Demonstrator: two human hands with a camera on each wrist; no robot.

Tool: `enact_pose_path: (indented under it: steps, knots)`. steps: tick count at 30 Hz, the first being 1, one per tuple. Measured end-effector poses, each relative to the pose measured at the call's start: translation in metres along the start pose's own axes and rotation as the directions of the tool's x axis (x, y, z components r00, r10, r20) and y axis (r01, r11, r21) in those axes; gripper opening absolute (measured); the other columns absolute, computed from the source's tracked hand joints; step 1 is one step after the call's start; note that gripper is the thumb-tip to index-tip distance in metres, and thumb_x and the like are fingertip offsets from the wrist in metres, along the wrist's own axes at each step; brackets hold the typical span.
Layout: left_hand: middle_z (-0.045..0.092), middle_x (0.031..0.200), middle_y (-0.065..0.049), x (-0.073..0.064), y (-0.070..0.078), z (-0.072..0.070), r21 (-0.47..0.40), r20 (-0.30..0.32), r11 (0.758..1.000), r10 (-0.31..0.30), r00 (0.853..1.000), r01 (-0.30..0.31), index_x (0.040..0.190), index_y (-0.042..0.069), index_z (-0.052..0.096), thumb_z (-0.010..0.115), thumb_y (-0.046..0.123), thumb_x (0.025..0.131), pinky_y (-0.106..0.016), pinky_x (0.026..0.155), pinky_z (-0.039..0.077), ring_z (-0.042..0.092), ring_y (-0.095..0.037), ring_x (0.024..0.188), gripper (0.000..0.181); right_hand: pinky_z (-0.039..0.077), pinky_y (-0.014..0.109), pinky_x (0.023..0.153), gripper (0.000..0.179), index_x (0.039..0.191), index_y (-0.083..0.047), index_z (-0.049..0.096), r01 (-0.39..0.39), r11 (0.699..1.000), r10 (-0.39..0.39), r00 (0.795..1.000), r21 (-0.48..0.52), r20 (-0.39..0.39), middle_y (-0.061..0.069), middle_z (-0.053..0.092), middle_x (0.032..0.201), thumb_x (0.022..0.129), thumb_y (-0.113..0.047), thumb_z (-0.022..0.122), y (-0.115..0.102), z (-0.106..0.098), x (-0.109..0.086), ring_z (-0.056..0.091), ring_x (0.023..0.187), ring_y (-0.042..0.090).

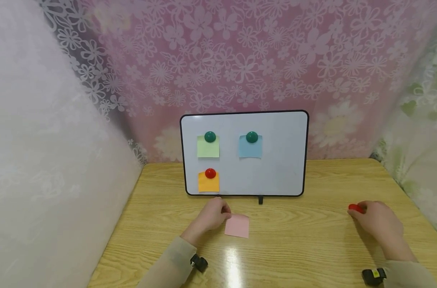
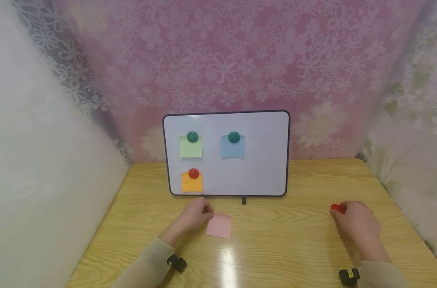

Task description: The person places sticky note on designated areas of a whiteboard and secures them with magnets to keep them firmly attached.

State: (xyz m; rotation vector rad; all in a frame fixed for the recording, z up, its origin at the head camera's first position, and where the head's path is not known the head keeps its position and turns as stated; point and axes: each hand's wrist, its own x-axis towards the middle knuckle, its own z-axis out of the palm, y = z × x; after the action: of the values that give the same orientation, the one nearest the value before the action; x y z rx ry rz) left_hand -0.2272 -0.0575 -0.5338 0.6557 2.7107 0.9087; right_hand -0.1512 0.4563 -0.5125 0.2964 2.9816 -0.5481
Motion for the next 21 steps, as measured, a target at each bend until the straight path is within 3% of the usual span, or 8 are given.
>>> enact_pose_path:
  steps: [21]
  knots:
    - [0.062, 0.089, 0.006, 0.0, -0.0022, 0.0015, -0.003, 0.0, 1.0, 0.007, 1.0, -0.007, 0.088, 0.014, 0.075, 0.079, 0.011, 0.098, -0.029, 0.075, 0.051, 0.056, -0.009, 0.08, 0.012, 0.052, 0.06, 0.073, 0.078, 0.134, 0.017, 0.057, -0.007, 1.0, 0.008, 1.0, 0.019, -0.015, 0.043, 0.059, 0.127, 0.1, -0.053, 0.071, 0.0036, 0.0026, -0.0021, 0.06, 0.103, 0.06]
